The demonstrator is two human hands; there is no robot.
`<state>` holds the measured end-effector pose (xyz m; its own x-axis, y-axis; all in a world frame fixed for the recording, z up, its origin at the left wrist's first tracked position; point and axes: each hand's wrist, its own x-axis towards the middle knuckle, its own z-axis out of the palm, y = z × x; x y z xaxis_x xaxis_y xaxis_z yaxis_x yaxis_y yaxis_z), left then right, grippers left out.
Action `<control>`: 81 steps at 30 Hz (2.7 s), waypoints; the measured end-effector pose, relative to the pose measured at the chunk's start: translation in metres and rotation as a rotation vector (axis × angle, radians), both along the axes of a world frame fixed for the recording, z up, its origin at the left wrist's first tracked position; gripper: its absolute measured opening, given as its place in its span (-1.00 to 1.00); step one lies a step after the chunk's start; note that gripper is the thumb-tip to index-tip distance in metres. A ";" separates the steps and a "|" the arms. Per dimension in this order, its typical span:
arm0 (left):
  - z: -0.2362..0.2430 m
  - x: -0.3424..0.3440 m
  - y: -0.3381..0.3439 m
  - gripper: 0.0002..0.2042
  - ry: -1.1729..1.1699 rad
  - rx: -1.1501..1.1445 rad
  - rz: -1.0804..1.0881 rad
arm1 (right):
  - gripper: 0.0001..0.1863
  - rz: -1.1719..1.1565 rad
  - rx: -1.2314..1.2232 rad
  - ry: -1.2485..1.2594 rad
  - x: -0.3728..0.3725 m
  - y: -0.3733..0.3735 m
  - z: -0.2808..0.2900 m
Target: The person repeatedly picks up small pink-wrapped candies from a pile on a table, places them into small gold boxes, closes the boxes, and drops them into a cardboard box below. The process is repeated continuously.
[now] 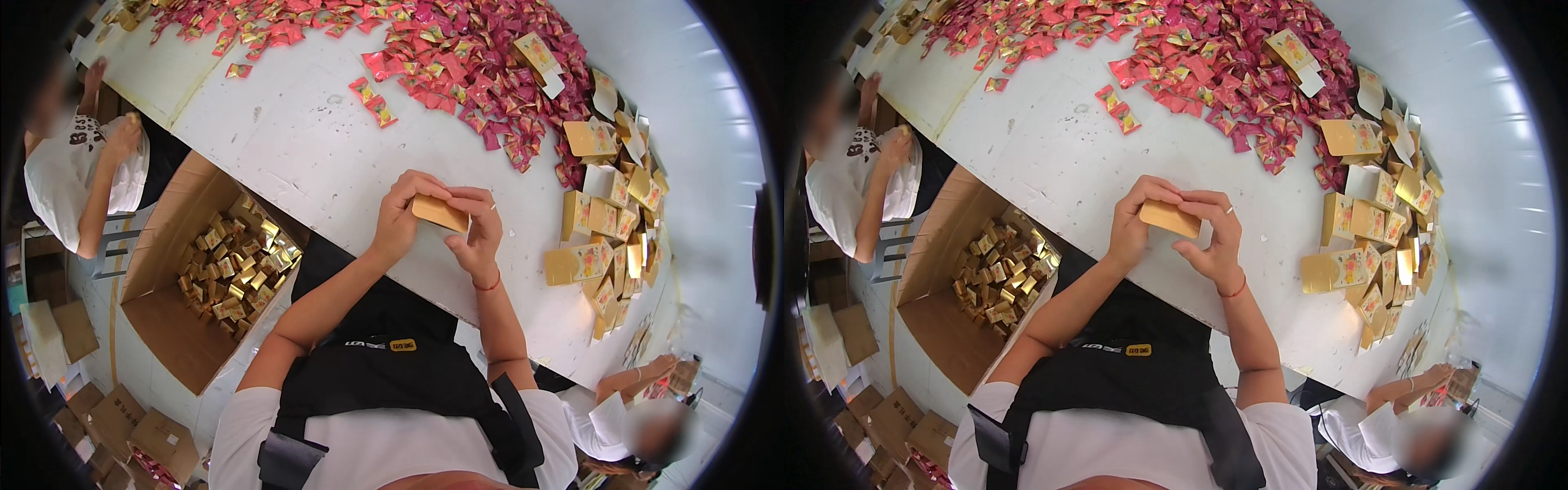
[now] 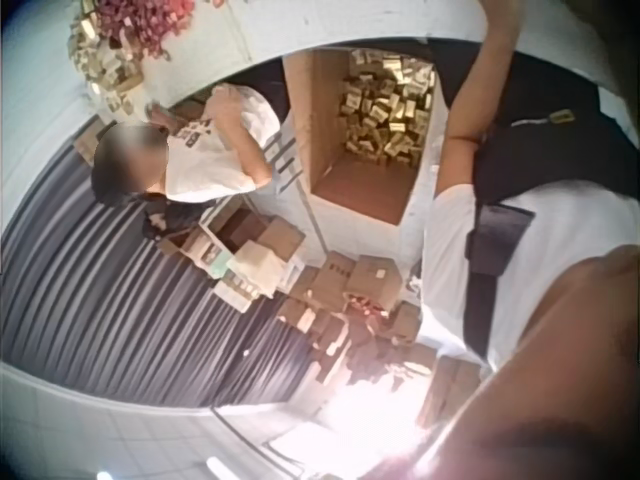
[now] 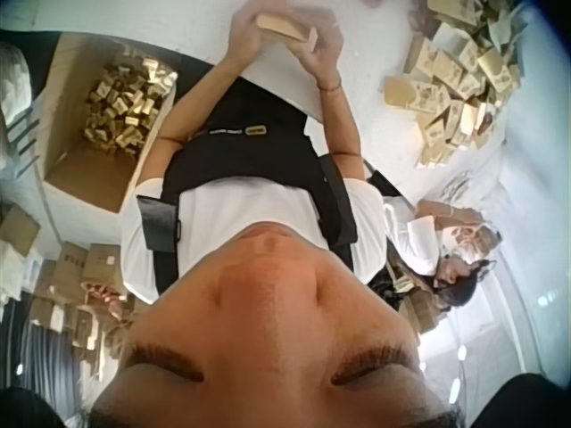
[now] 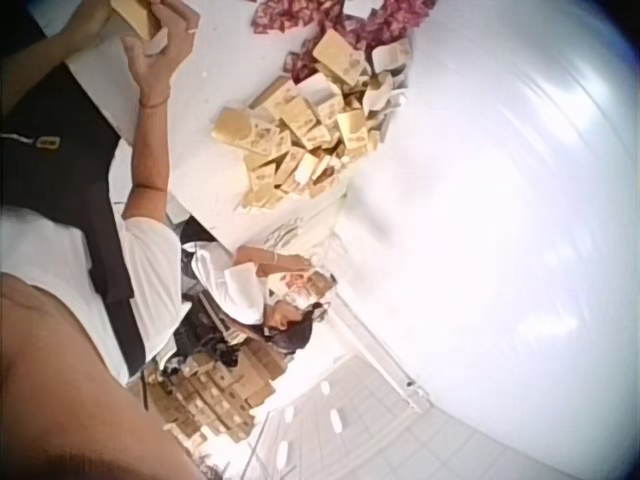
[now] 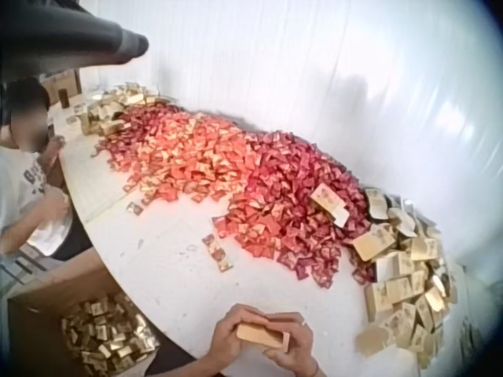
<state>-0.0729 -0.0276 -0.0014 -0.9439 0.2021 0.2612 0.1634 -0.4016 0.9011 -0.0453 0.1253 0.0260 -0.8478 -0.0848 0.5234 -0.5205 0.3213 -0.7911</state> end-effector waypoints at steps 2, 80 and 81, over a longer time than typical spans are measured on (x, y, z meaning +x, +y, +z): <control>0.000 0.002 0.002 -0.74 0.019 -0.015 0.020 | -0.66 0.017 -0.052 -0.049 0.003 0.002 -0.001; 0.059 0.001 -0.039 -0.14 0.997 -1.306 -0.489 | -0.22 -0.224 0.324 -0.084 -0.038 0.068 -0.015; 0.059 -0.001 -0.036 -0.16 1.000 -1.303 -0.509 | -0.21 -0.315 0.373 -0.060 -0.057 0.080 -0.022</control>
<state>-0.0740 -0.0636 0.0573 -0.3079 0.9466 0.0958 0.9195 0.2702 0.2856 -0.1026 0.2050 0.0038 -0.8902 0.0085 0.4554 -0.3093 0.7227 -0.6181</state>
